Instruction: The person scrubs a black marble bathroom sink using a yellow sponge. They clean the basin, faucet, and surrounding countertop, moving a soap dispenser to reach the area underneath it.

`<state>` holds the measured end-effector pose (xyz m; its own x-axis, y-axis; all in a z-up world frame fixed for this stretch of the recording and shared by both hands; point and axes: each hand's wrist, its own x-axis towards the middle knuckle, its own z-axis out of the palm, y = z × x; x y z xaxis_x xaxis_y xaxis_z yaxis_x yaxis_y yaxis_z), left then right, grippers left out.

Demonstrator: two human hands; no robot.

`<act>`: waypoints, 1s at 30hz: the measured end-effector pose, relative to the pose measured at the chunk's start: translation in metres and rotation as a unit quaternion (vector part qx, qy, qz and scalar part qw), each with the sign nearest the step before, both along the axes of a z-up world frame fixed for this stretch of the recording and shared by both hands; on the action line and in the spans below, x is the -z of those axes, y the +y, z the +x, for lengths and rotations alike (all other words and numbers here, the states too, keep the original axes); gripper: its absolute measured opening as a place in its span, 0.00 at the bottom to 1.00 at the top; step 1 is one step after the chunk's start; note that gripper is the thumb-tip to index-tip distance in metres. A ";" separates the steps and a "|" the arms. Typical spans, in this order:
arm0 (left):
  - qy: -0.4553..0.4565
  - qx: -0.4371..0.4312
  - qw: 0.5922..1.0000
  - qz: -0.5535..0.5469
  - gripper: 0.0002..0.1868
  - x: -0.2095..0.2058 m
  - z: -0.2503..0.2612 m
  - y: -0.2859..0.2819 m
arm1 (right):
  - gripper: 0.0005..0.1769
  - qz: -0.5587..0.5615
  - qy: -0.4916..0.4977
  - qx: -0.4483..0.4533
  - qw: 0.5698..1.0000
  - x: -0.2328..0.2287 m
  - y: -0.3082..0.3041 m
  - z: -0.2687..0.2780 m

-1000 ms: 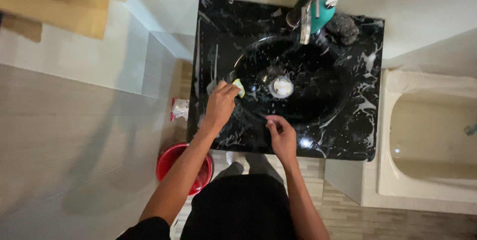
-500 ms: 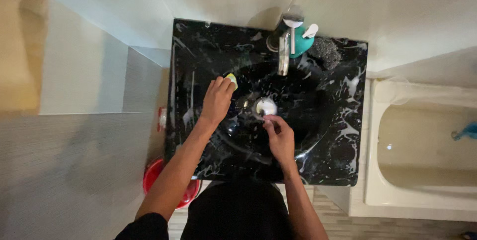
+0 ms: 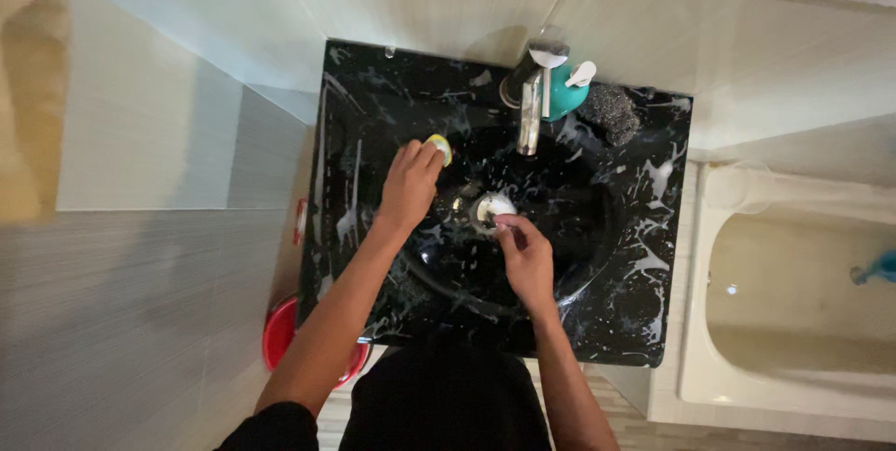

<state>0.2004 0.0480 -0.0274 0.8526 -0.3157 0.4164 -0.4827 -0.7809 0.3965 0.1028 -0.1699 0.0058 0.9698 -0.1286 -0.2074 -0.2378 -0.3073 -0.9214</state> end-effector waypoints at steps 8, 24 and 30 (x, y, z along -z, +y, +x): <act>0.061 -0.074 0.995 -0.011 0.18 -0.007 -0.063 0.033 | 0.12 -0.007 0.007 -0.006 1.000 -0.009 0.029 -0.037; 0.058 -0.079 0.974 -0.205 0.09 -0.038 -0.175 0.070 | 0.10 -0.009 0.015 0.010 1.000 -0.001 0.083 -0.136; 0.053 -0.060 0.981 -0.174 0.12 -0.037 -0.169 0.072 | 0.10 0.011 -0.010 0.014 1.000 -0.004 0.076 -0.131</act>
<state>0.0319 0.1196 0.0099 0.9195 -0.0654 0.3875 -0.3373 -0.6372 0.6929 -0.0283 -0.0937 0.0096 0.9699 -0.1507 -0.1910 -0.2273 -0.2813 -0.9323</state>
